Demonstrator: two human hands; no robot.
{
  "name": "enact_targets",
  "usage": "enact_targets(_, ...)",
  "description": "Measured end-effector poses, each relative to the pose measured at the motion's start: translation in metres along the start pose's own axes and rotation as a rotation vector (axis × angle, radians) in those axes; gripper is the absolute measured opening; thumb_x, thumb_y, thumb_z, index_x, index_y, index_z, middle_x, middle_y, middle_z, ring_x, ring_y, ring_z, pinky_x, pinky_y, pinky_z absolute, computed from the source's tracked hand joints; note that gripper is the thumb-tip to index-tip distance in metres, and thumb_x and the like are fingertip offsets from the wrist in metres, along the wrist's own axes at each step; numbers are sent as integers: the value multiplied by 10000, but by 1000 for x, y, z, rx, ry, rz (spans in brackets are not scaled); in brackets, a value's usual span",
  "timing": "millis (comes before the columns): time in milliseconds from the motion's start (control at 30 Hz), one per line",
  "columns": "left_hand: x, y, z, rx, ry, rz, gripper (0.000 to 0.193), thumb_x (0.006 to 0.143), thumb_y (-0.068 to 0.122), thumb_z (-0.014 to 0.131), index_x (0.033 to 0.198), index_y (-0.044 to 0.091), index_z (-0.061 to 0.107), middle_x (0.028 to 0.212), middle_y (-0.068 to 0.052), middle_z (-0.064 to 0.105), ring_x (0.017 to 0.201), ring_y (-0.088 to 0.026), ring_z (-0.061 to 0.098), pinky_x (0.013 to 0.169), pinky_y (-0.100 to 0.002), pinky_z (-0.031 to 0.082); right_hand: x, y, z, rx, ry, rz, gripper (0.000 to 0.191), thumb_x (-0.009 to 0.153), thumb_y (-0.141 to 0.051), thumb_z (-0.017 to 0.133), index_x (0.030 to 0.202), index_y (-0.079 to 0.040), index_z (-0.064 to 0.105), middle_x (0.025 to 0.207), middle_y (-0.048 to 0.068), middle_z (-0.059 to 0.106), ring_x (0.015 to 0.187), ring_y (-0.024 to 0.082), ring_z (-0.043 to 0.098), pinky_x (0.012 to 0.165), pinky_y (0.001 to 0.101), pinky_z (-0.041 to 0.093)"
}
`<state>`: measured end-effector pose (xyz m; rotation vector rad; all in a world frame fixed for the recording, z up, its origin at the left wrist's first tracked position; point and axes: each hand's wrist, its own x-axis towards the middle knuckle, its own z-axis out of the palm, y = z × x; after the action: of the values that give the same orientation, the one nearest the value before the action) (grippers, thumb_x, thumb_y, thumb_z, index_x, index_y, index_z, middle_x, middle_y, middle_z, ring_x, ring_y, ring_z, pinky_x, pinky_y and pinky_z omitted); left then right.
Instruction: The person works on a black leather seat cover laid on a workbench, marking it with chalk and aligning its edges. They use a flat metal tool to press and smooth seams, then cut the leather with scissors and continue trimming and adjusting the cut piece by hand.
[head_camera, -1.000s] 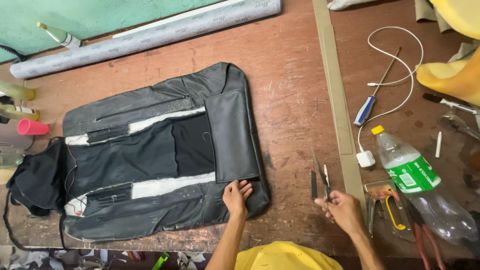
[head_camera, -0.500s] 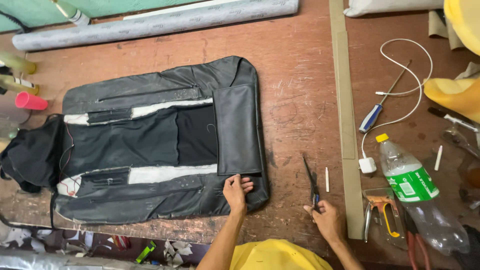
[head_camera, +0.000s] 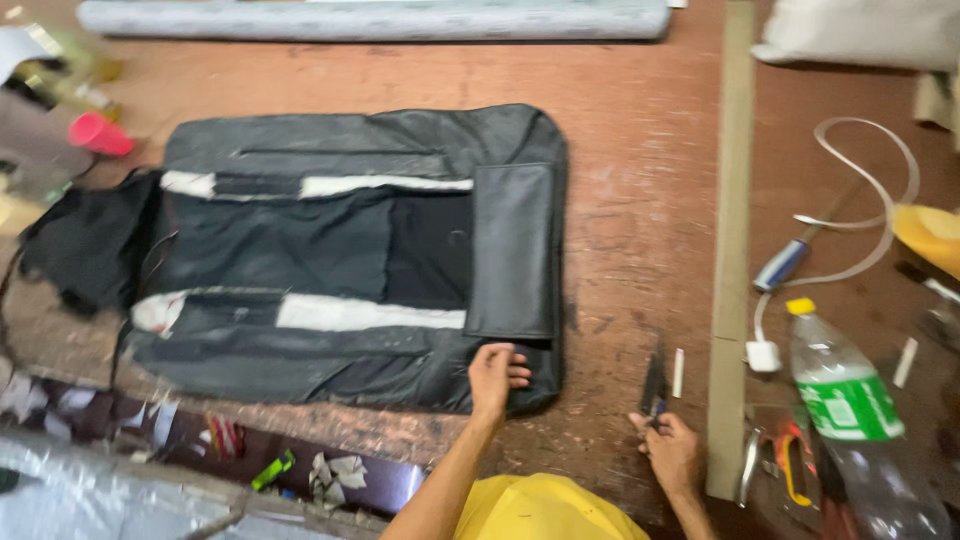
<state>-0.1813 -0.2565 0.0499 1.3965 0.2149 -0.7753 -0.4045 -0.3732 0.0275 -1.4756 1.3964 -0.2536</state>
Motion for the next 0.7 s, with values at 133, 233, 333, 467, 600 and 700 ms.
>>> enact_targets(133, -11, 12, -47, 324, 54, 310, 158, 983, 181, 662, 983, 23, 665, 814, -119, 724, 617, -174, 657, 555, -299, 525, -9, -2, 16, 123, 22, -102, 236, 871, -231, 810, 889, -17, 712, 707, 67, 710, 550, 117, 625, 499, 265, 445)
enact_targets(233, -9, 35, -103, 633, 294, 617, 137, 935, 164, 693, 935, 28, 683, 810, -108, 716, 669, -210, 680, 626, -331, 546, -20, -8, 34, 131, 121, -140, 267, 886, -233, 814, 891, 2, 688, 727, 79, 702, 569, 129, 631, 533, 268, 474)
enact_targets(333, -3, 53, -169, 860, 561, 941, 78, 895, 138, 706, 904, 63, 688, 873, -123, 678, 826, -314, 635, 746, -423, 498, -33, -16, 52, -93, 261, -157, 286, 903, -236, 828, 898, 6, 678, 723, 104, 693, 589, 150, 632, 573, 299, 477)
enact_targets(467, 9, 63, -237, 1003, 637, 880, 108, 926, 191, 686, 962, 90, 670, 932, -122, 619, 937, -332, 590, 831, -466, 451, -45, -36, 75, -322, 338, -177, 306, 905, -258, 829, 914, 4, 671, 753, 109, 683, 636, 170, 627, 612, 323, 469)
enact_targets(600, 17, 52, -279, 1144, 536, 846, 203, 894, 216, 656, 1053, 91, 655, 984, -133, 580, 993, -341, 552, 831, -488, 414, -50, -43, 110, -477, 428, -176, 328, 907, -279, 830, 930, 2, 664, 783, 114, 673, 683, 191, 621, 651, 346, 461)
enact_targets(700, 25, 44, -290, 1110, 572, 847, 196, 912, 231, 637, 1061, 105, 643, 1012, -124, 576, 1014, -336, 548, 869, -480, 417, -53, -37, 137, -557, 518, -157, 344, 908, -295, 831, 941, 0, 658, 806, 118, 666, 718, 206, 617, 681, 364, 455)
